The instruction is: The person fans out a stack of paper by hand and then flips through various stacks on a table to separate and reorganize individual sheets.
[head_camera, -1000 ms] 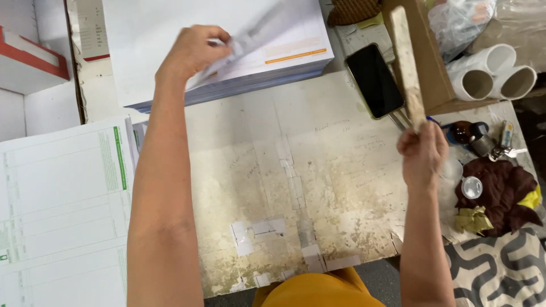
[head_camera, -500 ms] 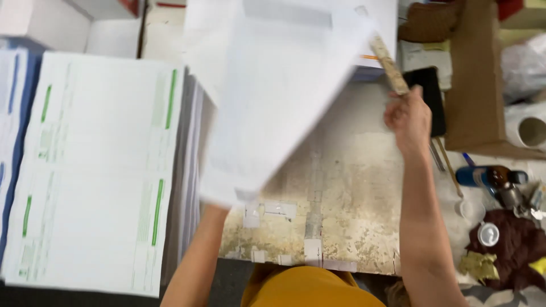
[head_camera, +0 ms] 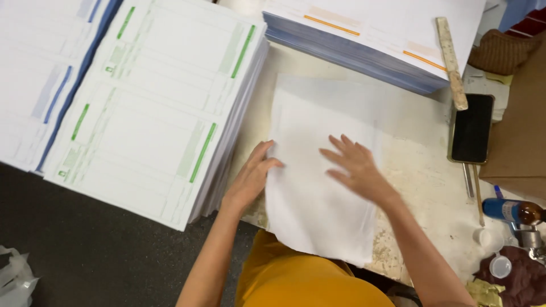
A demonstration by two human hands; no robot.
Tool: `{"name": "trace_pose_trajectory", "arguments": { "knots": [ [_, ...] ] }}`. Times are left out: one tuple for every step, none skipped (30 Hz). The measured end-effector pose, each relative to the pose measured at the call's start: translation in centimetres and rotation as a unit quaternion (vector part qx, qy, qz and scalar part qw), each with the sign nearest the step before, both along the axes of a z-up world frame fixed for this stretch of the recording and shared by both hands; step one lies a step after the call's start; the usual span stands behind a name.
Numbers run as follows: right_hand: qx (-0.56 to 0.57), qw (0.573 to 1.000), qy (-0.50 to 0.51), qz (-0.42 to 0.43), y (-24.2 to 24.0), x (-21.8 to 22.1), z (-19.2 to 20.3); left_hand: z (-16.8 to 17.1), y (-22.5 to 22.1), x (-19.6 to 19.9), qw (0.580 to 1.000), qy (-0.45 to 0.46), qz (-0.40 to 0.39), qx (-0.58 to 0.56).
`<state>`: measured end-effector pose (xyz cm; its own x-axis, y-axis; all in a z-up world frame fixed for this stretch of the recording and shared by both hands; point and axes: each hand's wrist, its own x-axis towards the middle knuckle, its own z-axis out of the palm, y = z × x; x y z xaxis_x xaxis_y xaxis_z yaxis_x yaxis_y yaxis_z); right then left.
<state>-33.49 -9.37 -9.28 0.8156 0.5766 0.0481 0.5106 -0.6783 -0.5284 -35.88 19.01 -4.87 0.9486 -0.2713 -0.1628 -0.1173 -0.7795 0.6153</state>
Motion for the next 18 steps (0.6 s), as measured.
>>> {"name": "trace_pose_trajectory", "arguments": {
  "knots": [
    [-0.001,1.0,-0.006,0.004,0.6,-0.3,-1.9,0.1,0.1,-0.5,1.0,-0.006,0.004,-0.001],
    [-0.049,0.998,-0.037,-0.023,1.3,-0.6,-3.7,0.3,0.2,-1.0,1.0,0.001,0.005,-0.013],
    [-0.096,0.992,-0.068,-0.052,2.0,-1.0,-5.5,0.4,0.5,-1.5,1.0,0.009,0.005,-0.025],
    [-0.096,0.991,-0.073,-0.049,1.6,0.1,-7.1,0.5,1.1,-2.7,1.0,0.005,0.008,-0.026],
    [-0.066,0.989,-0.098,-0.086,0.9,0.5,-8.7,0.5,1.6,-3.9,0.999,-0.004,-0.016,-0.049],
    [-0.037,0.984,-0.123,-0.122,0.0,0.8,-10.3,0.4,2.0,-5.0,0.997,-0.013,-0.039,-0.071],
    [-0.036,0.983,-0.119,-0.132,-1.5,1.6,-10.2,0.5,2.5,-6.8,0.996,-0.009,-0.049,-0.069],
    [0.206,0.933,-0.026,-0.295,-3.2,2.3,-10.2,0.6,3.1,-8.5,0.995,0.005,-0.057,-0.084],
    [0.432,0.792,0.063,-0.427,-4.7,3.8,-10.1,0.7,3.7,-9.6,0.993,0.012,-0.066,-0.097],
    [0.437,0.786,0.058,-0.433,-6.8,5.0,-9.6,0.2,4.6,-10.5,0.993,0.01,-0.076,-0.093],
    [0.577,0.69,0.034,-0.436,-9.2,5.5,-9.4,-0.2,5.3,-11.9,0.992,0.036,-0.067,-0.104],
    [0.699,0.575,0.005,-0.425,-11.7,6.0,-9.2,-0.8,5.9,-13.3,0.99,0.062,-0.057,-0.116],
    [0.699,0.573,0.001,-0.428,-12.5,6.6,-8.4,-0.5,6.2,-13.4,0.989,0.061,-0.063,-0.116],
    [0.724,0.546,0.013,-0.421,-13.4,7.2,-7.7,-0.2,6.4,-13.5,0.988,0.089,-0.04,-0.122],
    [0.747,0.519,0.025,-0.415,-14.6,7.8,-6.9,0.0,6.3,-13.7,0.984,0.119,-0.016,-0.13],
    [0.746,0.519,0.022,-0.417,-15.3,8.3,-6.5,0.1,6.1,-13.5,0.984,0.12,-0.02,-0.131],
    [0.772,0.489,0.047,-0.403,-15.8,8.8,-6.3,0.2,5.8,-13.7,0.982,0.137,-0.01,-0.131],
    [0.796,0.458,0.072,-0.389,-16.4,9.2,-6.1,0.4,5.5,-13.8,0.98,0.153,0.001,-0.13]
  ]
}}
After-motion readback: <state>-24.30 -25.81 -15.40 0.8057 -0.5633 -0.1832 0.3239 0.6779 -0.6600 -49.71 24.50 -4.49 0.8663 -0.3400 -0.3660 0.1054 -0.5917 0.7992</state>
